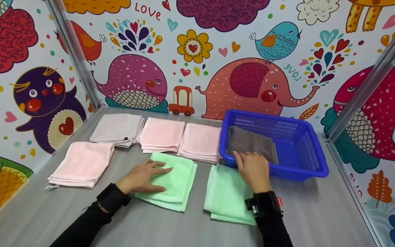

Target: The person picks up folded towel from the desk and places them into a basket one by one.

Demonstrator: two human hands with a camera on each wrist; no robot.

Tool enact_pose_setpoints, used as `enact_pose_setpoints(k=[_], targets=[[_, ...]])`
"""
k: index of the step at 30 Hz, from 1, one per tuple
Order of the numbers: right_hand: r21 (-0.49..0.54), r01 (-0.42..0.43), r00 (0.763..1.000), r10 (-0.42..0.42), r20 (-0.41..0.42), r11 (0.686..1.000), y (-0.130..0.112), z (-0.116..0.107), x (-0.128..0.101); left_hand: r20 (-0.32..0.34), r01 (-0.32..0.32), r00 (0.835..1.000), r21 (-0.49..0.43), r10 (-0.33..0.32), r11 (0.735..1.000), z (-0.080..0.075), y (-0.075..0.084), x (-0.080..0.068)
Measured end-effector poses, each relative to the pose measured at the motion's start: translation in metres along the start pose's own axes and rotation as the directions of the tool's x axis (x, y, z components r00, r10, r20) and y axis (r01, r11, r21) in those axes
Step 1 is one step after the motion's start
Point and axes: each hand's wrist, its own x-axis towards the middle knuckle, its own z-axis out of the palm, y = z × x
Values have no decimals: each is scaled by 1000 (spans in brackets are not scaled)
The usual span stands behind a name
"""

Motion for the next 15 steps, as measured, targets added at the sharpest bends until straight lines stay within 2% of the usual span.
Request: enact_pose_setpoints(k=[6, 12, 15], targets=[[2, 13, 1000, -13, 27, 1000, -7, 1, 2, -6, 4, 1000, 29, -4, 1000, 6, 13, 7], [4, 12, 1000, -12, 23, 1000, -8, 2, 2, -4, -12, 1000, 110, 12, 994, 12, 40, 20], [9, 15, 1000, -16, 12, 1000, -9, 1, 2, -24, -30, 999, 167, 34, 986, 13, 53, 25]])
